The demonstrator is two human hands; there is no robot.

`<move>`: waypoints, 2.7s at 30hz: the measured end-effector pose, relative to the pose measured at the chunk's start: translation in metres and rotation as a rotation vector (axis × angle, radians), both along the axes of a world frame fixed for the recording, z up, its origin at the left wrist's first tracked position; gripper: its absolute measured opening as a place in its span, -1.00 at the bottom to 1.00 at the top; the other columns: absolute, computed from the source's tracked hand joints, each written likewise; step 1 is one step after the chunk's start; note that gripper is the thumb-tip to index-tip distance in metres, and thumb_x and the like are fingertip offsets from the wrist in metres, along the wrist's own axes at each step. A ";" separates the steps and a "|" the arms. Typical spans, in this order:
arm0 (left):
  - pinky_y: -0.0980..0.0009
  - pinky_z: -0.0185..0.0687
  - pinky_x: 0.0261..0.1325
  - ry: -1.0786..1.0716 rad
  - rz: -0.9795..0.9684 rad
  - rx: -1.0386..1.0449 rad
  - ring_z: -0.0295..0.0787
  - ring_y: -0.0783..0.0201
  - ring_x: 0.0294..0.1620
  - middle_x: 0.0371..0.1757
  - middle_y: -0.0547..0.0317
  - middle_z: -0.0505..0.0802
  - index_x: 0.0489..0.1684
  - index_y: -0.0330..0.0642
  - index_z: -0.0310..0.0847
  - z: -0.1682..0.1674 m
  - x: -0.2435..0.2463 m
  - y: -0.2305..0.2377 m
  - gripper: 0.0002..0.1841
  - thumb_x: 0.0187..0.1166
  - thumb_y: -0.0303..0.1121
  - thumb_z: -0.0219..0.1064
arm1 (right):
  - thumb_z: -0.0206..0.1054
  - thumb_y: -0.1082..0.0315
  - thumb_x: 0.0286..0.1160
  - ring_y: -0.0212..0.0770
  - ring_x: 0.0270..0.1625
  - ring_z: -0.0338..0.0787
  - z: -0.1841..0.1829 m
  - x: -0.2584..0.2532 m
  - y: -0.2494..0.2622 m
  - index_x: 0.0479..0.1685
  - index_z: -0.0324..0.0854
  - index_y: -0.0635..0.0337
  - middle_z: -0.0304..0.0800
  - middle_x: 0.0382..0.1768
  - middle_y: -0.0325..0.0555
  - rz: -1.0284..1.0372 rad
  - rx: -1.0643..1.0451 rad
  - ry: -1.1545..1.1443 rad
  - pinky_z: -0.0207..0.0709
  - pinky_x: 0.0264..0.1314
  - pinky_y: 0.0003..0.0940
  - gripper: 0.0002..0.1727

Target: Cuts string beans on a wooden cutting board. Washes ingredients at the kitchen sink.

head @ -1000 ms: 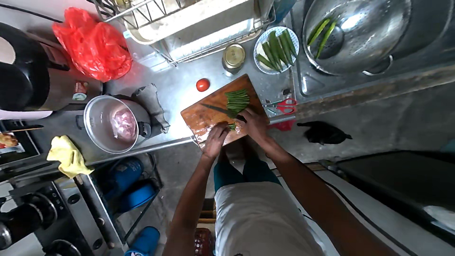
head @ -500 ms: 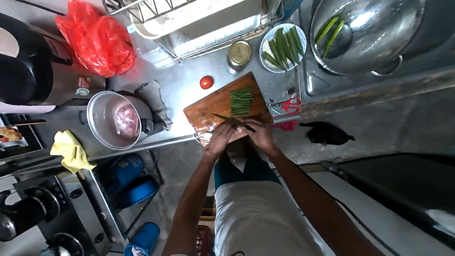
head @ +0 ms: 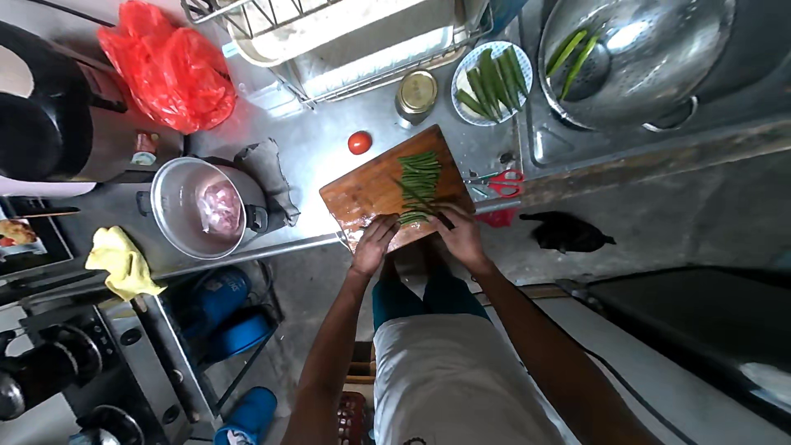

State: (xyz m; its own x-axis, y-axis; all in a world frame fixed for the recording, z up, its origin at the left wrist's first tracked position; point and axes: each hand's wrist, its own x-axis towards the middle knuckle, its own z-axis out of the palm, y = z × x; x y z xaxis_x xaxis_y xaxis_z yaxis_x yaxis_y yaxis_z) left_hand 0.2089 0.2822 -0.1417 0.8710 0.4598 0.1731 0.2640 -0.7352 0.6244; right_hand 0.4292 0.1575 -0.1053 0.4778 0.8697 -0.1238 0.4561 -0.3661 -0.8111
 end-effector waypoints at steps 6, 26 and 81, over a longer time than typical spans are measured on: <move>0.14 0.39 0.73 0.010 -0.014 -0.001 0.56 0.06 0.61 0.49 0.00 0.74 0.21 -0.27 0.77 0.002 0.005 0.000 -0.71 0.62 -0.61 0.25 | 0.32 0.05 0.71 -0.15 0.25 0.83 0.025 0.005 -0.019 0.39 0.69 0.11 0.81 0.31 -0.02 -0.205 -0.089 0.009 0.71 0.33 -0.05 -0.56; 0.20 0.43 0.69 0.014 -0.002 0.015 0.60 0.10 0.58 0.45 0.02 0.77 0.20 -0.23 0.80 -0.002 0.010 0.000 -0.71 0.62 -0.59 0.27 | 0.04 0.36 0.80 0.07 -0.31 0.89 0.053 -0.093 -0.060 0.86 0.22 0.01 0.84 0.09 0.21 0.097 -0.366 -0.140 0.81 -0.21 -0.04 -0.39; 0.09 0.40 0.67 0.079 0.401 -0.144 0.50 0.09 0.59 0.50 0.10 0.68 0.18 -0.02 0.82 0.030 -0.048 0.020 -0.76 0.67 -0.24 0.38 | -0.08 0.12 0.91 0.10 0.00 0.93 0.033 -0.079 -0.012 0.90 0.12 -0.30 0.87 0.18 0.10 0.182 -0.234 -0.104 0.79 0.07 0.14 -0.42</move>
